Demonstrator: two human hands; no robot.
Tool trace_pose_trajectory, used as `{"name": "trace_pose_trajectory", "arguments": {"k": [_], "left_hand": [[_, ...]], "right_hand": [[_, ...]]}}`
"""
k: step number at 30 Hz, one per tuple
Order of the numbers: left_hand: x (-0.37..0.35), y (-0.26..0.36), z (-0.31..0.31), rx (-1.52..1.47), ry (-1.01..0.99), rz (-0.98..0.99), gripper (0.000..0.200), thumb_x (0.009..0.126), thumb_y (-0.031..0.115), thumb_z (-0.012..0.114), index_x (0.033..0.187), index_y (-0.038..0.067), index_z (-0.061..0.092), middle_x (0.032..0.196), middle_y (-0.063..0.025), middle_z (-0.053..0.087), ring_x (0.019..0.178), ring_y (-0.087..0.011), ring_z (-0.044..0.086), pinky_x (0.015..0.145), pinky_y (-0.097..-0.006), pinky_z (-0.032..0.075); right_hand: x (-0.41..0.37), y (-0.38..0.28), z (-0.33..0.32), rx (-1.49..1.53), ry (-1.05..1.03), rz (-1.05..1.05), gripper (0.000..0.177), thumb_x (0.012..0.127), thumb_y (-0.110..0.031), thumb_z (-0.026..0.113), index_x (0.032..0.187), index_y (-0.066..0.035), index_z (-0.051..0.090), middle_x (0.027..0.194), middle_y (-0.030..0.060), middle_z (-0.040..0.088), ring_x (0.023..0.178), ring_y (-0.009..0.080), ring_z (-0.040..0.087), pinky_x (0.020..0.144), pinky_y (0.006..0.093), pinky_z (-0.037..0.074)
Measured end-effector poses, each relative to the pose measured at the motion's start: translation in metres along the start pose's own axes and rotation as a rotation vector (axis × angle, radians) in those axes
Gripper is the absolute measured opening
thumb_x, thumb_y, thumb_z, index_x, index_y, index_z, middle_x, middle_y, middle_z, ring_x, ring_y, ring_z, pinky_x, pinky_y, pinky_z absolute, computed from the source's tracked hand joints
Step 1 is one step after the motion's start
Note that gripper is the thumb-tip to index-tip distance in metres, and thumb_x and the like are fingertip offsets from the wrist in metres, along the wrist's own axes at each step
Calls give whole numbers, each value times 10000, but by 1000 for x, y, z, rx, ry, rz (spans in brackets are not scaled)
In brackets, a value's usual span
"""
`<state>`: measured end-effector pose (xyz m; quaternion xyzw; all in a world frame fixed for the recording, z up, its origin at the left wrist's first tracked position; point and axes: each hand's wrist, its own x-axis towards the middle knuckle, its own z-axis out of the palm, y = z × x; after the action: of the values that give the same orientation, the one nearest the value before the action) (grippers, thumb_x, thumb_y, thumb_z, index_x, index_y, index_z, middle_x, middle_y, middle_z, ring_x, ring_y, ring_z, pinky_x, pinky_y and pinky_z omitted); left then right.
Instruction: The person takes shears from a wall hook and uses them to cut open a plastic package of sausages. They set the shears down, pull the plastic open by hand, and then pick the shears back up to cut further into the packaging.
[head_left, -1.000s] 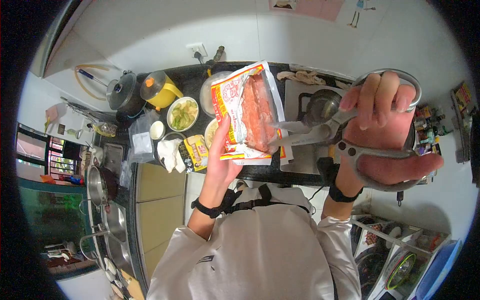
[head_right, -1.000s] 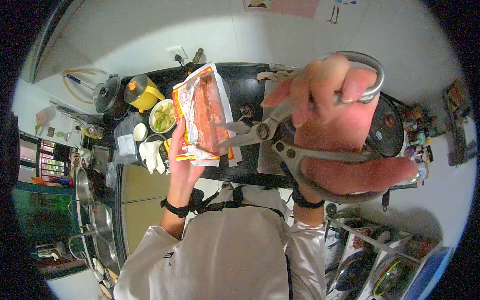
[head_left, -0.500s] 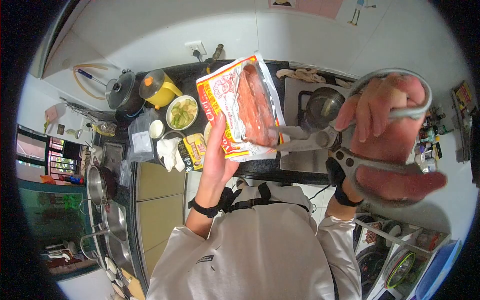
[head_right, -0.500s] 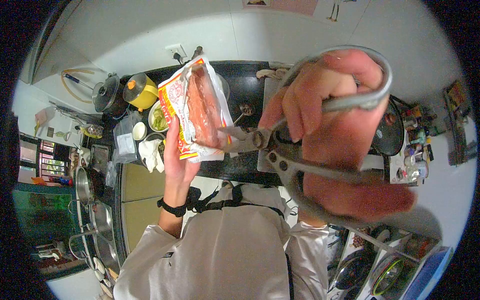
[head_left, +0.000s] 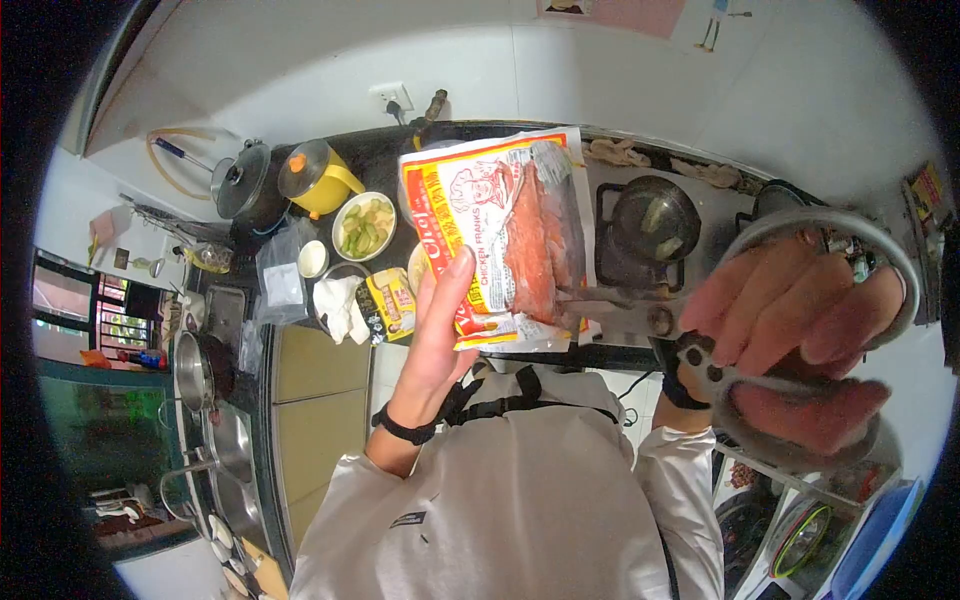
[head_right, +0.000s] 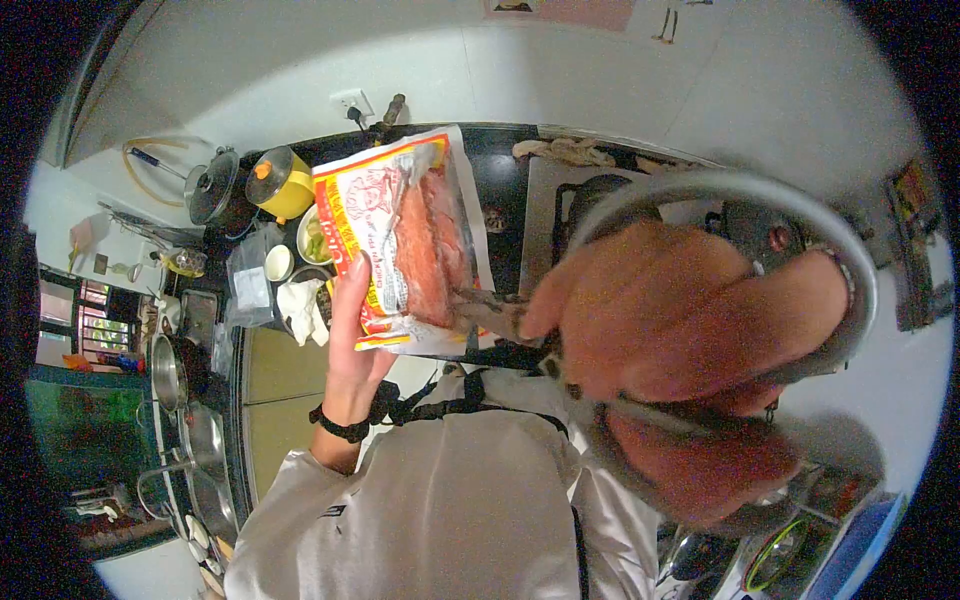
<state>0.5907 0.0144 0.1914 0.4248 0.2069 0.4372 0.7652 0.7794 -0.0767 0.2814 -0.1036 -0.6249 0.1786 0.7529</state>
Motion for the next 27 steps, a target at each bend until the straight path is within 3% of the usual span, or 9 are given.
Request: {"name": "trace_pose_trajectory", "arguments": {"k": [4, 6, 11, 13, 14, 16, 17, 23, 27], "left_hand": [[2, -4, 0, -249, -35, -126, 441, 974, 296, 439, 1337, 48, 409, 1295, -116, 529, 1142, -224, 550, 988, -397, 427], [3, -5, 2, -386, -42, -170, 443, 972, 308, 442, 1335, 56, 417, 1287, -115, 536, 1134, -223, 557, 982, -407, 434], [8, -12, -4, -449, -77, -183, 446, 966, 313, 453, 1335, 64, 422, 1288, -111, 537, 1136, -218, 557, 980, -404, 438], [9, -15, -8, -473, -94, -185, 443, 966, 308, 456, 1335, 66, 421, 1291, -109, 535, 1139, -217, 556, 980, -401, 440], [9, -16, -9, -457, -45, -162, 440, 967, 302, 455, 1336, 66, 420, 1294, -108, 534, 1146, -217, 552, 981, -400, 439], [10, -17, -10, -442, 7, -142, 436, 969, 297, 455, 1337, 66, 420, 1296, -107, 532, 1153, -217, 549, 982, -398, 439], [10, -18, -11, -433, 3, -155, 433, 973, 294, 446, 1339, 64, 418, 1298, -106, 531, 1157, -217, 546, 986, -399, 437], [7, -24, -13, -413, -15, -195, 436, 985, 299, 413, 1345, 54, 410, 1312, -109, 521, 1166, -222, 540, 1001, -401, 427], [7, -19, -9, -433, -33, -216, 428, 985, 295, 409, 1337, 52, 422, 1299, -116, 531, 1149, -220, 553, 995, -399, 433]], "right_hand": [[6, -4, -12, -45, -42, 41, 426, 942, -492, 414, 962, -68, 451, 732, 55, 506, 547, 137, 473, 490, 275, 470], [4, 2, -6, 42, 186, 1, 583, 898, -632, 388, 954, -56, 458, 702, 54, 491, 509, 151, 455, 490, 352, 514], [-3, -4, -15, -67, 141, 40, 734, 791, -733, 454, 989, -27, 478, 721, 51, 490, 539, 169, 513, 589, 366, 549], [-8, -4, -25, -46, -49, 93, 844, 635, -791, 602, 1018, -50, 470, 822, 26, 450, 673, 153, 469, 804, 350, 474], [-12, -3, -26, -45, -46, 96, 844, 635, -791, 602, 1018, -50, 470, 822, 26, 450, 673, 153, 469, 804, 350, 474], [-21, 2, -28, -128, 7, 157, 1059, 378, -881, 618, 1033, -68, 441, 874, 29, 431, 738, 175, 466, 916, 397, 419], [-25, 8, -31, -88, 10, 124, 1115, 322, -901, 609, 1065, -90, 424, 857, 22, 416, 720, 165, 451, 905, 392, 428], [-35, 2, -21, -59, 291, 202, 1055, 360, -901, 604, 1055, -127, 424, 833, -4, 376, 679, 118, 387, 877, 374, 435], [-32, -2, -23, 47, 205, 127, 1008, 374, -860, 654, 1033, -131, 429, 839, -11, 380, 688, 109, 386, 837, 362, 442]]}}
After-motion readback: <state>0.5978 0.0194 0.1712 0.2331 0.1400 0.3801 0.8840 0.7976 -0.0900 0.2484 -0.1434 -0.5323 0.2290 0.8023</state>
